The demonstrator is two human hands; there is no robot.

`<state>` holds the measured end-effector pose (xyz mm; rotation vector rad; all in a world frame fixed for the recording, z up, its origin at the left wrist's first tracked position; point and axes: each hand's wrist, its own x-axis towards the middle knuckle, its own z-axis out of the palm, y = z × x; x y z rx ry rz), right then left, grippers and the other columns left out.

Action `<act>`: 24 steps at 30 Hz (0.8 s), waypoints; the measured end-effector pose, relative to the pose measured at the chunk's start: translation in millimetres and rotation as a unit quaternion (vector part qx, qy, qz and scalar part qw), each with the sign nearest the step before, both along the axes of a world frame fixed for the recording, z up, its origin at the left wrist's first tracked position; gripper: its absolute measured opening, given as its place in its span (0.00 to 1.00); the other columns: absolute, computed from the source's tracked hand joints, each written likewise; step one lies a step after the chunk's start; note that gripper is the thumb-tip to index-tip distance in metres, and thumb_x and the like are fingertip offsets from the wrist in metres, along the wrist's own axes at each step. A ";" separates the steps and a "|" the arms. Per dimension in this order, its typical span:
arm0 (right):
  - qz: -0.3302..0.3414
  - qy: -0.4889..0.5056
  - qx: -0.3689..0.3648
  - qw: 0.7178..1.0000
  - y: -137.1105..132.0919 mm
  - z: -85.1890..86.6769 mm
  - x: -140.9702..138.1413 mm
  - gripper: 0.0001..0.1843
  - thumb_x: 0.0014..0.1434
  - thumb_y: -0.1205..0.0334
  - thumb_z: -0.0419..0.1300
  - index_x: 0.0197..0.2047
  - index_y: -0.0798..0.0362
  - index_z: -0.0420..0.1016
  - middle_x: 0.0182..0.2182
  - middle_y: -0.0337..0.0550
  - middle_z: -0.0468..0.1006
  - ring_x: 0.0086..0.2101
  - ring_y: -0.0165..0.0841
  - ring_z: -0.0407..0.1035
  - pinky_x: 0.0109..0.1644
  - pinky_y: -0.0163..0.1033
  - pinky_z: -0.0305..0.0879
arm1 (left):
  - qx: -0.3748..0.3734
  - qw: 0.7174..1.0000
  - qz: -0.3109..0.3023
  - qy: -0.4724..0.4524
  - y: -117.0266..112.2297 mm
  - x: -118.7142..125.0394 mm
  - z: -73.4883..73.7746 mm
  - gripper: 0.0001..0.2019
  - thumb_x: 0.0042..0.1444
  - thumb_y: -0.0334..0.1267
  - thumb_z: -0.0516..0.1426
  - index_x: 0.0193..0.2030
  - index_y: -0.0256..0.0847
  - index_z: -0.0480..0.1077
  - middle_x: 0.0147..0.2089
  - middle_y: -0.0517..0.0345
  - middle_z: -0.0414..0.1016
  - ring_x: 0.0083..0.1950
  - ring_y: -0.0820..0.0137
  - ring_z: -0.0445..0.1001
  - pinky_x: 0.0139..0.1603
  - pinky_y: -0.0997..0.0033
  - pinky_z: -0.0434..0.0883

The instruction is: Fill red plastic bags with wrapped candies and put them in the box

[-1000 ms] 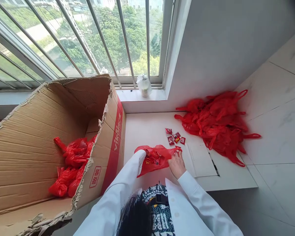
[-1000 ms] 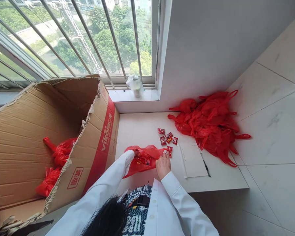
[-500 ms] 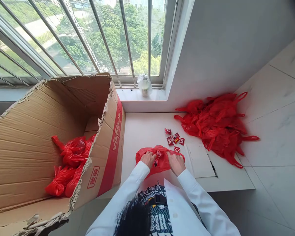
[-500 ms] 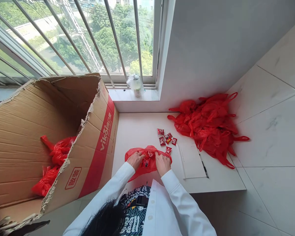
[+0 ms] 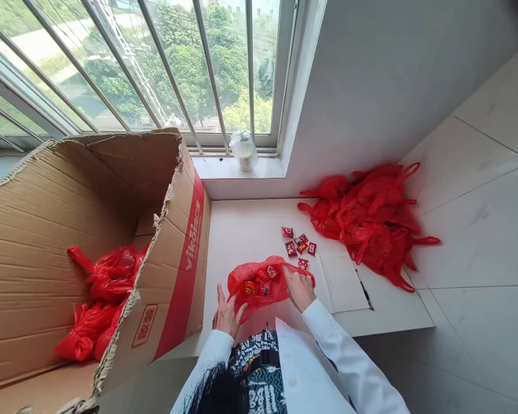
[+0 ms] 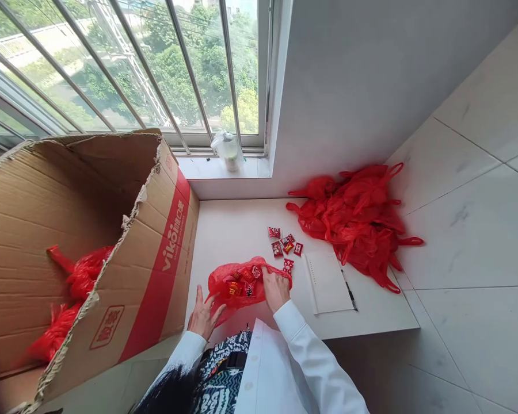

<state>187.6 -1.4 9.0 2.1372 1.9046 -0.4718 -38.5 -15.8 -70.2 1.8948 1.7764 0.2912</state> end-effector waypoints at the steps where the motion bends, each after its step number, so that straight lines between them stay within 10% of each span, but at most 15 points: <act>1: -0.002 -0.001 0.001 1.000 -0.2 -0.3 2.7 0.25 0.59 0.75 0.44 0.58 0.51 0.61 0.36 0.51 0.77 0.38 0.40 0.73 0.37 0.40 0.64 | -0.002 1.000 0.012 -0.006 4.5 0.9 -2.7 0.14 0.56 0.37 0.52 0.49 0.38 0.70 0.64 0.40 0.53 0.42 0.61 0.75 0.45 0.57 0.73; 7: -0.016 0.000 -0.010 1.000 1.4 -2.0 15.4 0.26 0.58 0.77 0.43 0.58 0.53 0.60 0.35 0.51 0.77 0.38 0.39 0.73 0.38 0.39 0.63 | 0.030 0.999 -0.008 -0.026 33.2 16.2 12.4 0.27 0.43 0.23 0.52 0.54 0.37 0.61 0.57 0.44 0.62 0.45 0.64 0.74 0.45 0.64 0.74; 18: 0.003 -0.006 -0.006 1.000 11.5 16.8 8.9 0.33 0.58 0.77 0.42 0.66 0.54 0.47 0.40 0.54 0.75 0.40 0.40 0.72 0.40 0.41 0.63 | 0.129 0.991 -0.008 -0.037 34.0 20.1 92.2 0.30 0.42 0.26 0.51 0.56 0.38 0.60 0.58 0.47 0.65 0.52 0.60 0.71 0.50 0.63 0.73; 24: -0.006 0.033 -0.012 0.999 21.1 16.6 -14.3 0.27 0.57 0.77 0.44 0.59 0.54 0.60 0.41 0.52 0.74 0.41 0.40 0.71 0.41 0.42 0.63 | 0.084 0.996 -0.021 0.015 49.5 8.7 71.7 0.20 0.50 0.33 0.52 0.52 0.36 0.65 0.59 0.43 0.65 0.55 0.57 0.69 0.51 0.59 0.71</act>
